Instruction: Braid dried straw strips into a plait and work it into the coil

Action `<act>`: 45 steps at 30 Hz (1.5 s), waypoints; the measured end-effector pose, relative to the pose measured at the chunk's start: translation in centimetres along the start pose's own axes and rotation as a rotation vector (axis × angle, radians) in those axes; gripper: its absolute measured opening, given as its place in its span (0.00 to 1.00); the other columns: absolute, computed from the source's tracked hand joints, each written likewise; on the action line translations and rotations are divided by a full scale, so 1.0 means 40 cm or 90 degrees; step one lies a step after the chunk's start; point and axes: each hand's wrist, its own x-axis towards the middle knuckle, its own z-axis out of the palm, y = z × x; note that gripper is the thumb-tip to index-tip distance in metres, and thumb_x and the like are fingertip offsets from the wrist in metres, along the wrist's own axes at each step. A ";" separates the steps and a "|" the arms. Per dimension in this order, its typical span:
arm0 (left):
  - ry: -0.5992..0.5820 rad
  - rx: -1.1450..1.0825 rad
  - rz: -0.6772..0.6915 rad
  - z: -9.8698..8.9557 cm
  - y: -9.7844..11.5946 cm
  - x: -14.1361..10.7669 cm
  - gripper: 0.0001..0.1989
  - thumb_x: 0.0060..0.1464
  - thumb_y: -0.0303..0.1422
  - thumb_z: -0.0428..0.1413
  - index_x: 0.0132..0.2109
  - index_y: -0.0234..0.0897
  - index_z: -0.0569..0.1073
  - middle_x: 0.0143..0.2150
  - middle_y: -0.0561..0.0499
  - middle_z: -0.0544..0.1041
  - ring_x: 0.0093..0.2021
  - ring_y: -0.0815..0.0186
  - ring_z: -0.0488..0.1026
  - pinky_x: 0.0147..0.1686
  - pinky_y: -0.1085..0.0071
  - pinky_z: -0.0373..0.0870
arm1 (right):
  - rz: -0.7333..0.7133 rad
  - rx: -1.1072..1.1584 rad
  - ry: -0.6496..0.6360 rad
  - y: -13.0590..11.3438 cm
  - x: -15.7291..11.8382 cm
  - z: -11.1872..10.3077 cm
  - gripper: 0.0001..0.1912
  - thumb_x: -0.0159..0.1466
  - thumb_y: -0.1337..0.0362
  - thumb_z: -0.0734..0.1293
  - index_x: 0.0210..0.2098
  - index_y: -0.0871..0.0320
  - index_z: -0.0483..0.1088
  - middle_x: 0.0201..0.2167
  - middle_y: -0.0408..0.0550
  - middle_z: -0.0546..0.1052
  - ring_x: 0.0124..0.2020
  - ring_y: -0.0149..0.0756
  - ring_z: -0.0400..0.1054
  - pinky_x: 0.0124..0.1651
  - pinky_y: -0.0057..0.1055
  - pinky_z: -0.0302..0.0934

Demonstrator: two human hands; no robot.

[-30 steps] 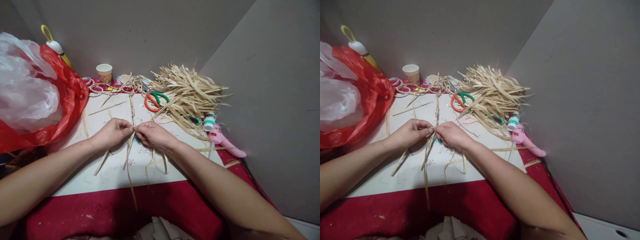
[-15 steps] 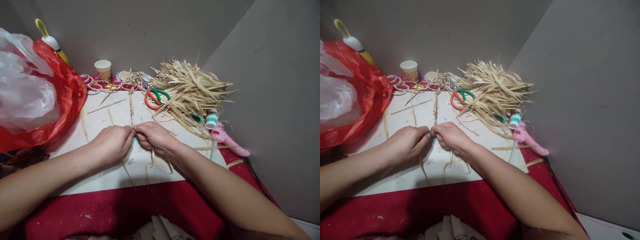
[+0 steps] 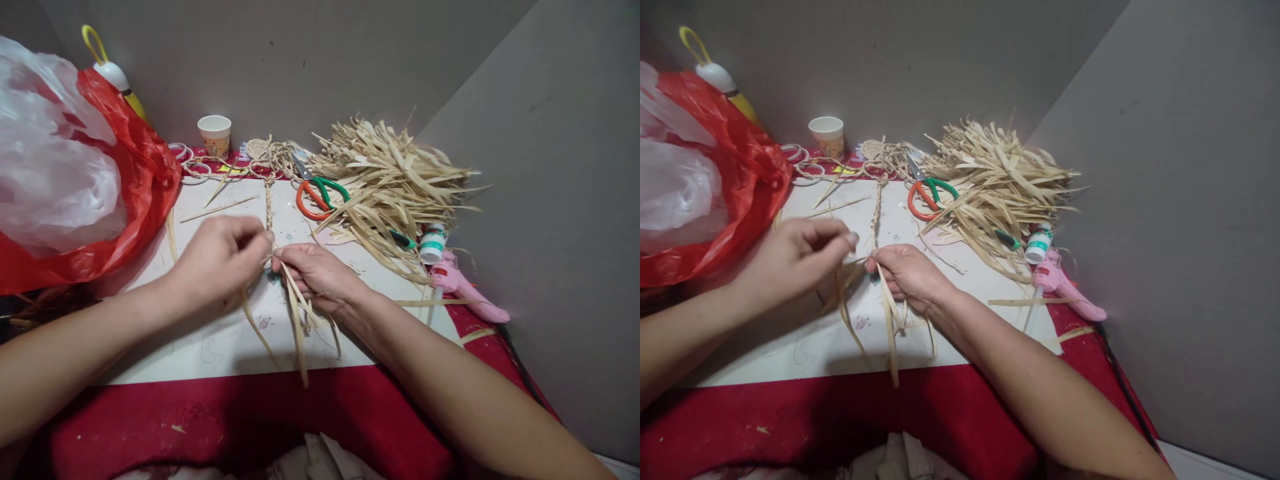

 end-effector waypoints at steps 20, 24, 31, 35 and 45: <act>-0.201 -0.171 -0.085 0.040 -0.090 0.054 0.13 0.49 0.27 0.46 0.27 0.33 0.75 0.19 0.56 0.67 0.19 0.74 0.55 0.20 0.76 0.51 | -0.016 -0.150 -0.075 0.004 0.005 -0.018 0.11 0.62 0.62 0.60 0.26 0.60 0.63 0.12 0.33 0.52 0.13 0.21 0.39 0.15 0.20 0.34; -0.214 -0.129 -0.042 0.040 -0.100 0.060 0.14 0.50 0.28 0.44 0.27 0.33 0.75 0.22 0.54 0.70 0.23 0.72 0.61 0.24 0.76 0.56 | -0.058 -0.279 -0.061 0.010 0.005 -0.033 0.12 0.64 0.60 0.58 0.28 0.59 0.65 0.13 0.34 0.53 0.14 0.23 0.43 0.17 0.22 0.37; -0.241 -0.168 -0.120 0.035 -0.096 0.069 0.13 0.51 0.32 0.47 0.22 0.34 0.69 0.17 0.57 0.60 0.19 0.73 0.53 0.20 0.74 0.49 | -0.194 -0.552 0.009 -0.007 -0.005 -0.029 0.13 0.64 0.64 0.57 0.28 0.61 0.68 0.19 0.39 0.63 0.21 0.25 0.54 0.27 0.24 0.49; -0.267 -0.255 -0.147 0.045 -0.101 0.066 0.12 0.51 0.33 0.50 0.24 0.33 0.72 0.18 0.57 0.63 0.19 0.75 0.53 0.20 0.75 0.49 | -0.223 -0.631 0.024 -0.007 -0.004 -0.021 0.13 0.64 0.65 0.56 0.27 0.61 0.67 0.23 0.42 0.68 0.26 0.28 0.58 0.32 0.26 0.52; -0.208 -0.223 -0.153 0.050 -0.107 0.052 0.11 0.50 0.34 0.51 0.22 0.35 0.66 0.17 0.59 0.55 0.17 0.76 0.48 0.19 0.74 0.44 | -0.248 -0.787 0.082 -0.020 -0.036 -0.023 0.14 0.65 0.62 0.56 0.24 0.58 0.58 0.21 0.41 0.63 0.23 0.28 0.53 0.29 0.27 0.46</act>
